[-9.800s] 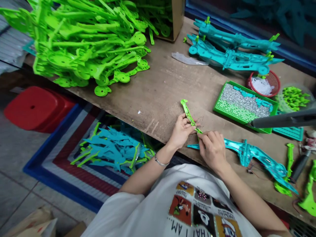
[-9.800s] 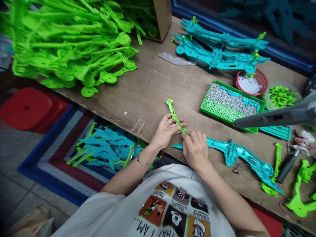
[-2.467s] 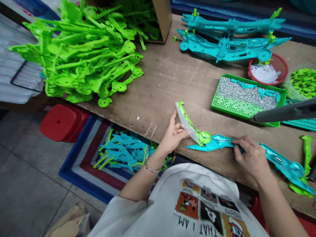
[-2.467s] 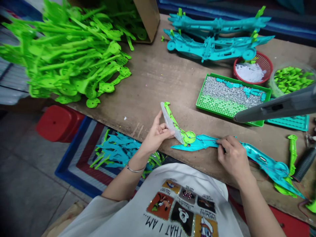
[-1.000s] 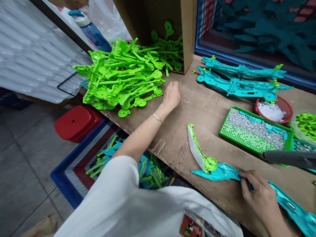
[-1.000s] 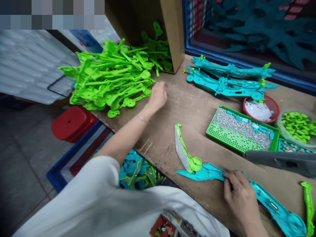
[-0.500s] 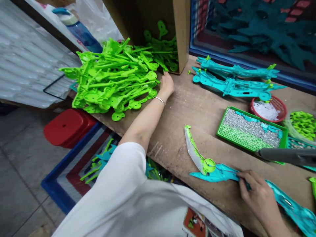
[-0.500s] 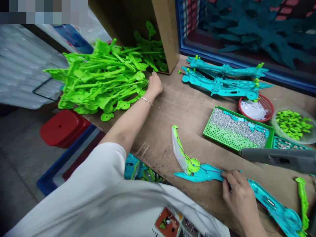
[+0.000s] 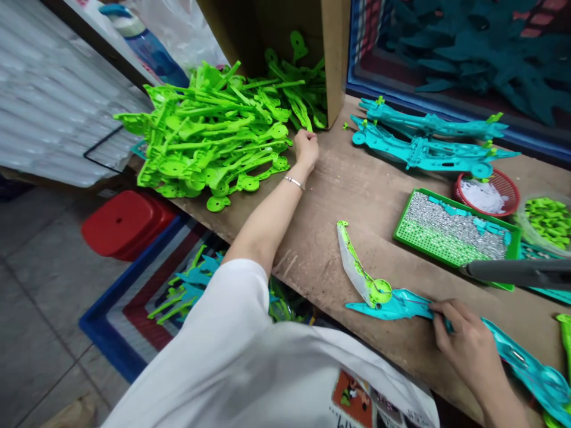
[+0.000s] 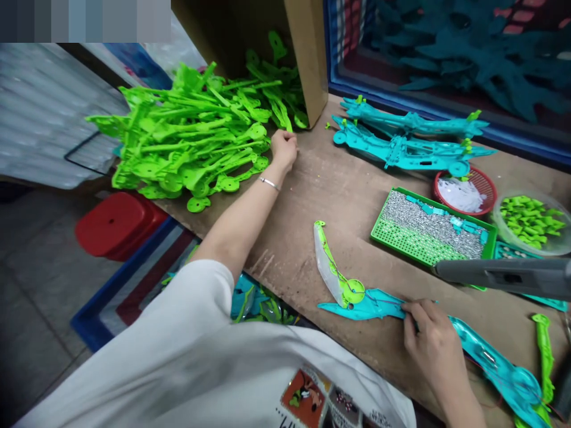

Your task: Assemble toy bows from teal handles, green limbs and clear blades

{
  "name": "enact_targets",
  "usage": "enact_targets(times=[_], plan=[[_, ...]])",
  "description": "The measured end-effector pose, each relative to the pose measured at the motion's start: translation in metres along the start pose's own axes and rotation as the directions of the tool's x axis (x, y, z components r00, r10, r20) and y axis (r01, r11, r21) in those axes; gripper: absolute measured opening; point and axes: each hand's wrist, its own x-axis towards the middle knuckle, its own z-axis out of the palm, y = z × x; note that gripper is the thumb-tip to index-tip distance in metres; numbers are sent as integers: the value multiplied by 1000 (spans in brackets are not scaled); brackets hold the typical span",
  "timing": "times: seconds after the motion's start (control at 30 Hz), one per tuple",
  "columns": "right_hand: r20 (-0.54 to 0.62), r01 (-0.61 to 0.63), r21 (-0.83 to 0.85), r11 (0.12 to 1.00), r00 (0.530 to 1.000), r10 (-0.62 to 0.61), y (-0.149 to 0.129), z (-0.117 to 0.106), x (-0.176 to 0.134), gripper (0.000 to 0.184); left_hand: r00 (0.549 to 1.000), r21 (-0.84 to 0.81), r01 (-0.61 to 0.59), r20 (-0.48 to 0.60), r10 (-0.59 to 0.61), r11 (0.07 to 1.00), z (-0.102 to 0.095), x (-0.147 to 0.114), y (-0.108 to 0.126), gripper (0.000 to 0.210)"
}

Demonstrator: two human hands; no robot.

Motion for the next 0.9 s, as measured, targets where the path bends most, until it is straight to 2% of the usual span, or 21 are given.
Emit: enact_targets(times=[0.03, 0.1, 0.17, 0.23, 0.3, 0.4, 0.47, 0.53, 0.6, 0.67, 0.73, 0.77, 0.83, 0.9], plan=[[-1, -11, -6, 1000, 1000, 11, -1, -1, 0, 11, 997, -107, 76, -2, -76, 991, -4, -18, -1, 21], [-12, -45, -25, 999, 999, 44, -2, -3, 1, 9, 992, -154, 124, 43, -119, 980, -21, -59, -5, 27], [-29, -72, -44, 996, 997, 70, -4, -4, 1, 9, 985, -257, 146, 131, -115, 955, -46, -102, -10, 30], [-35, -75, -55, 996, 997, 73, -4, -6, 2, 10, 984, -300, 117, 167, -69, 947, -79, -139, -14, 28], [-28, -56, -51, 997, 998, 54, -3, -6, 2, 13, 988, -275, 16, 151, 27, 961, -115, -168, -14, 24], [0, -19, -30, 999, 1000, 19, 6, -7, 1, 16, 976, -187, -217, -12, 219, 958, -163, -193, -7, 19], [44, -4, -23, 1000, 999, 5, 12, -9, 1, 17, 952, -258, -307, -98, 291, 916, -186, -203, 3, 29], [95, 0, -41, 999, 995, 4, 13, -14, 5, 18, 941, -307, -338, -122, 315, 890, -201, -209, 13, 31], [70, -12, -48, 999, 997, 15, 3, -25, 14, 17, 944, -309, -330, -95, 317, 892, -205, -215, 22, 23], [-71, -35, -22, 999, 997, 34, -19, -40, 29, 16, 955, -319, -290, -27, 297, 903, -199, -220, 28, 19], [-236, -18, 22, 1000, 971, 23, -51, -54, 47, 29, 961, -362, -207, 100, 259, 909, -184, -227, 32, 21], [-261, 41, 54, 998, 965, -25, -69, -59, 57, 41, 953, -389, -146, 192, 235, 909, -174, -231, 33, 22], [-178, 168, 163, 972, 974, -139, -101, -59, 73, 58, 899, -429, 7, 398, 182, 903, -151, -237, 33, 23], [-77, 226, 213, 951, 974, -214, -125, -47, 86, 58, 817, -440, 165, 562, 127, 883, -129, -240, 28, 24]])
